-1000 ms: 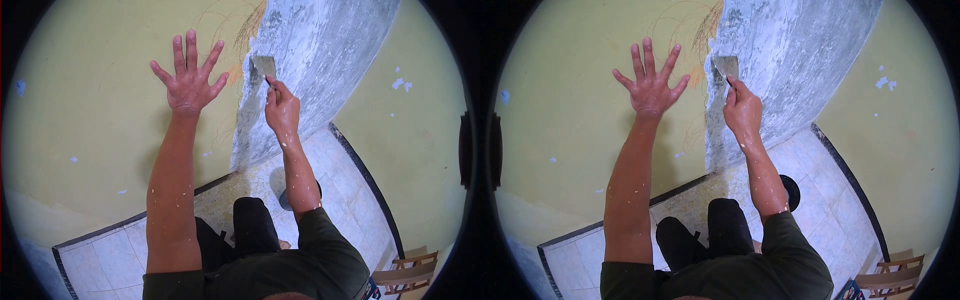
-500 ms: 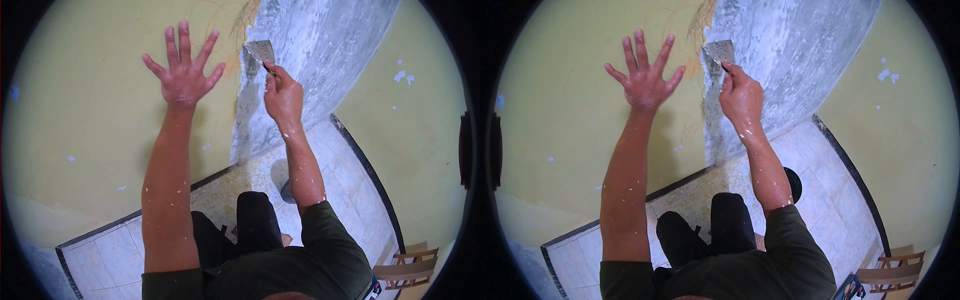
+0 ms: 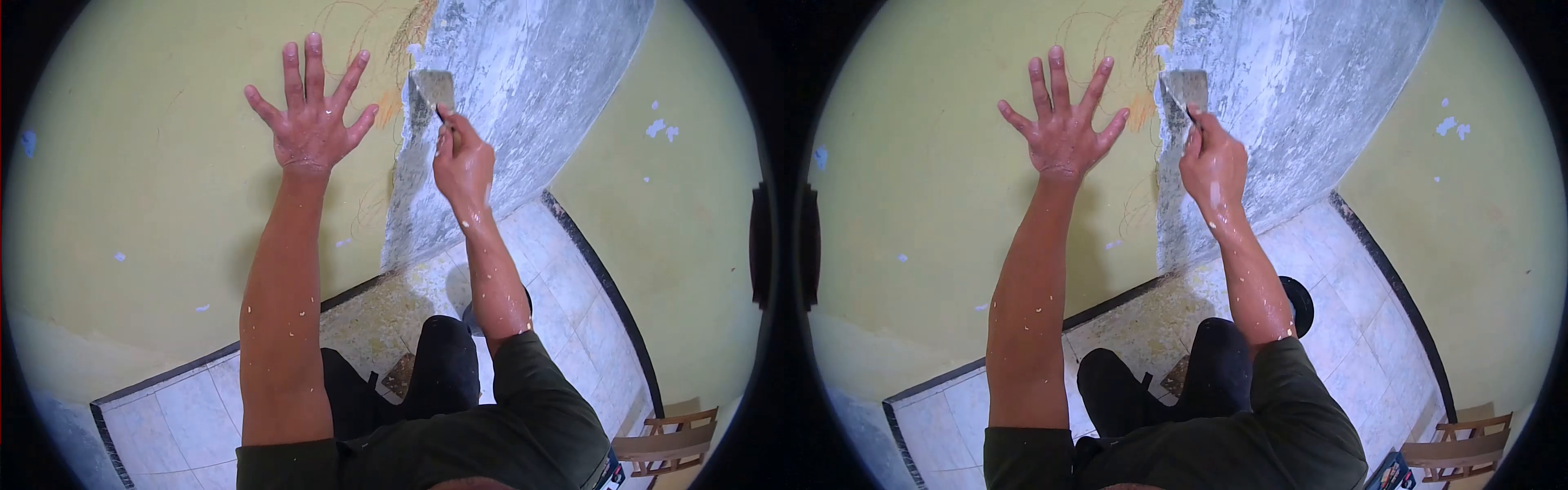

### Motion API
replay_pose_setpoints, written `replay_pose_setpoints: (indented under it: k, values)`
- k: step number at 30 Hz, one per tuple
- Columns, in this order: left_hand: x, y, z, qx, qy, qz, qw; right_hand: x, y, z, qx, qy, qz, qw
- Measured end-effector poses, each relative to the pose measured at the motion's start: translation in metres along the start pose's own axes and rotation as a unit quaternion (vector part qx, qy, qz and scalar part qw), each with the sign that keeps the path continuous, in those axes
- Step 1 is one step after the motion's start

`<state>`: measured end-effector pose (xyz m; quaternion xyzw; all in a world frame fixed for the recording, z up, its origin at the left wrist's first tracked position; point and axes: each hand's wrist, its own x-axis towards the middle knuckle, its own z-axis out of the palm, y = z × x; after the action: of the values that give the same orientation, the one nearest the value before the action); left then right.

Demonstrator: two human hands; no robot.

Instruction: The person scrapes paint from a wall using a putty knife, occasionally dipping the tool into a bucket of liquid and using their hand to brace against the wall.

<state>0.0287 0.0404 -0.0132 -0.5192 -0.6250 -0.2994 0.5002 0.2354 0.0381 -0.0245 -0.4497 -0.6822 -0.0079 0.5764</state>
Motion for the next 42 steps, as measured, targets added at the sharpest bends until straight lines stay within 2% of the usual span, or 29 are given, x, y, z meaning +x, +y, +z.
replay_pose_setpoints:
  k: [6, 9, 12, 14, 16, 17, 20, 22, 26, 28, 32, 34, 37, 42]
  values:
    - [-0.002, 0.000, 0.005, 0.005, 0.004, -0.001, 1.000, -0.003, 0.004, -0.012, -0.036, -0.044, 0.031, 0.998]
    - [-0.001, -0.001, 0.001, 0.011, 0.000, 0.004, 1.000, 0.003, 0.006, 0.004, -0.003, 0.005, -0.005, 1.000]
    - [-0.001, 0.001, 0.002, 0.011, -0.004, -0.002, 1.000, 0.039, -0.032, -0.003, -0.025, 0.015, 0.015, 0.999]
    - [-0.002, 0.000, 0.001, 0.006, -0.006, 0.001, 1.000, 0.032, -0.032, -0.013, -0.008, 0.016, 0.019, 1.000]
    - [-0.001, -0.001, 0.001, -0.001, 0.000, 0.004, 1.000, 0.009, -0.014, -0.014, -0.056, -0.054, 0.067, 0.995]
    - [-0.002, -0.001, 0.002, -0.006, -0.001, 0.003, 1.000, 0.001, 0.006, 0.000, 0.000, 0.010, -0.008, 1.000]
    - [-0.002, 0.001, 0.001, -0.013, 0.004, 0.006, 1.000, 0.034, -0.030, -0.010, -0.047, -0.005, 0.026, 0.999]
    - [0.001, 0.000, 0.001, -0.013, 0.005, 0.007, 1.000, 0.059, -0.044, -0.015, -0.059, 0.019, 0.010, 0.998]
    - [-0.001, 0.001, 0.000, -0.009, 0.006, 0.006, 1.000, 0.036, -0.024, -0.020, -0.059, -0.007, 0.016, 0.998]
    - [0.000, 0.000, 0.001, -0.006, 0.009, 0.001, 1.000, 0.019, -0.010, -0.012, -0.016, -0.017, 0.038, 0.999]
    - [0.001, -0.001, 0.002, -0.012, 0.010, 0.007, 1.000, 0.060, -0.041, -0.021, -0.058, 0.000, 0.036, 0.998]
    - [-0.002, 0.000, 0.002, -0.012, 0.009, 0.007, 1.000, 0.058, -0.032, -0.016, -0.030, 0.015, 0.028, 0.999]
    - [0.000, 0.001, 0.002, -0.002, 0.016, 0.003, 1.000, 0.024, -0.018, -0.018, -0.065, -0.031, 0.048, 0.996]
    - [-0.001, 0.000, 0.002, -0.001, 0.006, 0.005, 1.000, 0.042, -0.023, -0.023, -0.047, -0.046, 0.071, 0.995]
